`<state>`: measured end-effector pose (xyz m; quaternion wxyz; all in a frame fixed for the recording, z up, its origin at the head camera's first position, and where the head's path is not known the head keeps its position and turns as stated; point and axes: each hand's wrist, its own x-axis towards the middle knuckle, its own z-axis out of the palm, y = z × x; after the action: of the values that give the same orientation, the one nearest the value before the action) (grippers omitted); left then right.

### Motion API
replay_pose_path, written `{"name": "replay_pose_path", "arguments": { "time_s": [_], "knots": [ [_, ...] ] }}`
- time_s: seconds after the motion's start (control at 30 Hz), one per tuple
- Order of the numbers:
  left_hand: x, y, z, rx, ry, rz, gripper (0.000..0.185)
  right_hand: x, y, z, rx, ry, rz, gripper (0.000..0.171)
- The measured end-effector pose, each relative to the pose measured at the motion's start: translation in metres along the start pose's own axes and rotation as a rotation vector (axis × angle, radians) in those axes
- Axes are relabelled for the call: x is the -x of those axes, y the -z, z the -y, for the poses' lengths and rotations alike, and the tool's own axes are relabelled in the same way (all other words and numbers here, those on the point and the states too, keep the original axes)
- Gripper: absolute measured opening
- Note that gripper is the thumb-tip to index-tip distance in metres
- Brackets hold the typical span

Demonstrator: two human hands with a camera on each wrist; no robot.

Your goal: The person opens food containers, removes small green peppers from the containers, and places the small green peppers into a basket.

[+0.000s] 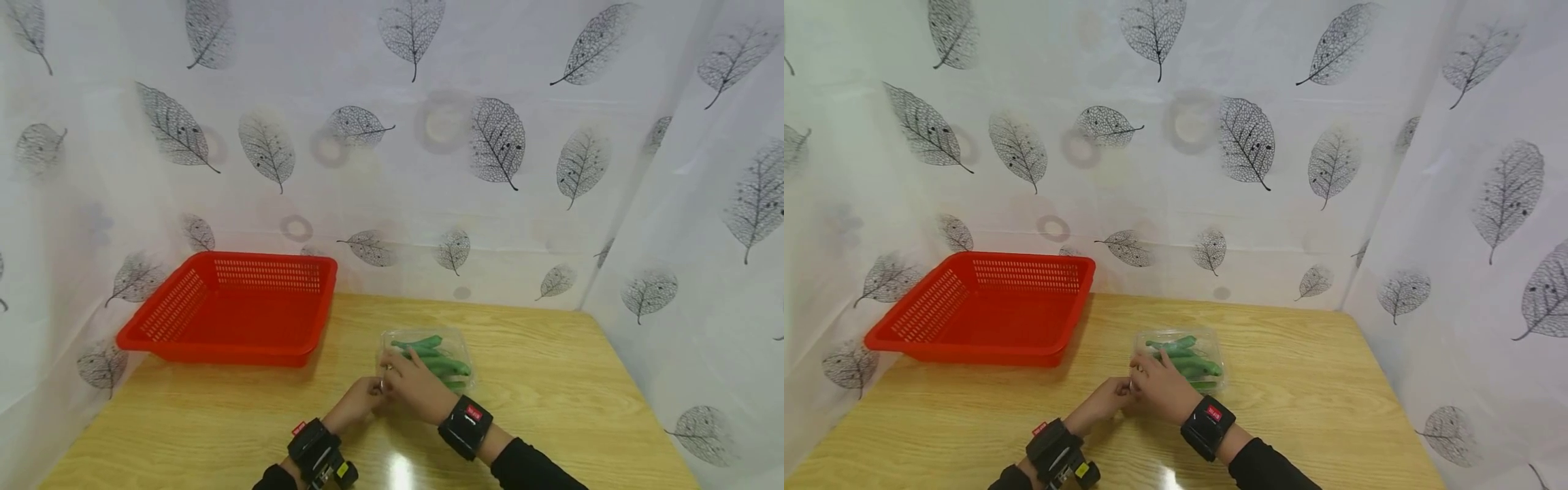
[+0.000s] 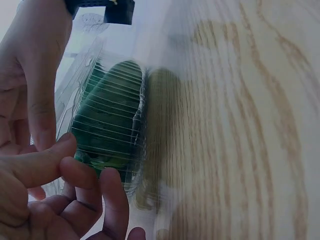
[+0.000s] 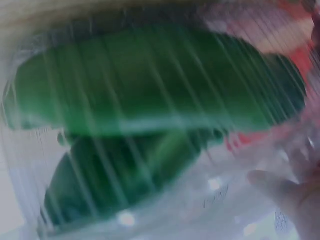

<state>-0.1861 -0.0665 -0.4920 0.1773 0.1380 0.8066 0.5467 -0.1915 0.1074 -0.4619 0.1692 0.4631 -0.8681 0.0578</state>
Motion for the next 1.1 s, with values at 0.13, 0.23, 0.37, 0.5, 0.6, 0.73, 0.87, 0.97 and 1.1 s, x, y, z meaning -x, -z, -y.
{"name": "replay_pose_path", "arguments": {
  "time_s": [0.13, 0.23, 0.37, 0.5, 0.6, 0.73, 0.87, 0.97, 1.1],
  "knots": [
    [-0.001, -0.001, 0.001, 0.043, 0.022, 0.028, 0.020, 0.003, 0.006, -0.002, -0.026, -0.047, 0.043, 0.020],
    [-0.001, 0.001, 0.001, 0.054, 0.033, 0.058, 0.022, 0.004, 0.011, -0.005, -0.042, -0.039, 0.091, 0.022],
    [0.001, 0.001, 0.001, 0.045, 0.042, 0.060, 0.025, 0.004, 0.013, -0.008, 0.034, 0.035, 0.125, 0.037],
    [0.001, -0.004, 0.002, 0.005, -0.020, -0.009, 0.020, 0.002, 0.014, -0.010, 0.122, 0.098, 0.150, 0.046],
    [-0.001, -0.007, 0.002, 0.009, -0.066, -0.066, 0.017, -0.001, 0.016, -0.011, 0.104, 0.100, 0.168, 0.040],
    [-0.003, -0.009, 0.000, 0.070, -0.044, -0.100, 0.016, -0.003, 0.016, -0.013, 0.070, 0.087, 0.168, 0.029],
    [-0.002, -0.010, -0.001, 0.098, 0.005, -0.111, 0.012, -0.002, 0.012, -0.013, 0.124, 0.122, 0.115, 0.033],
    [-0.001, -0.012, -0.003, 0.102, 0.025, -0.113, 0.009, 0.000, 0.006, -0.011, 0.201, 0.160, 0.065, 0.036],
    [0.000, -0.012, -0.006, 0.124, 0.044, -0.108, 0.028, 0.001, 0.002, -0.008, 0.285, 0.170, 0.025, 0.036]
  ]
}}
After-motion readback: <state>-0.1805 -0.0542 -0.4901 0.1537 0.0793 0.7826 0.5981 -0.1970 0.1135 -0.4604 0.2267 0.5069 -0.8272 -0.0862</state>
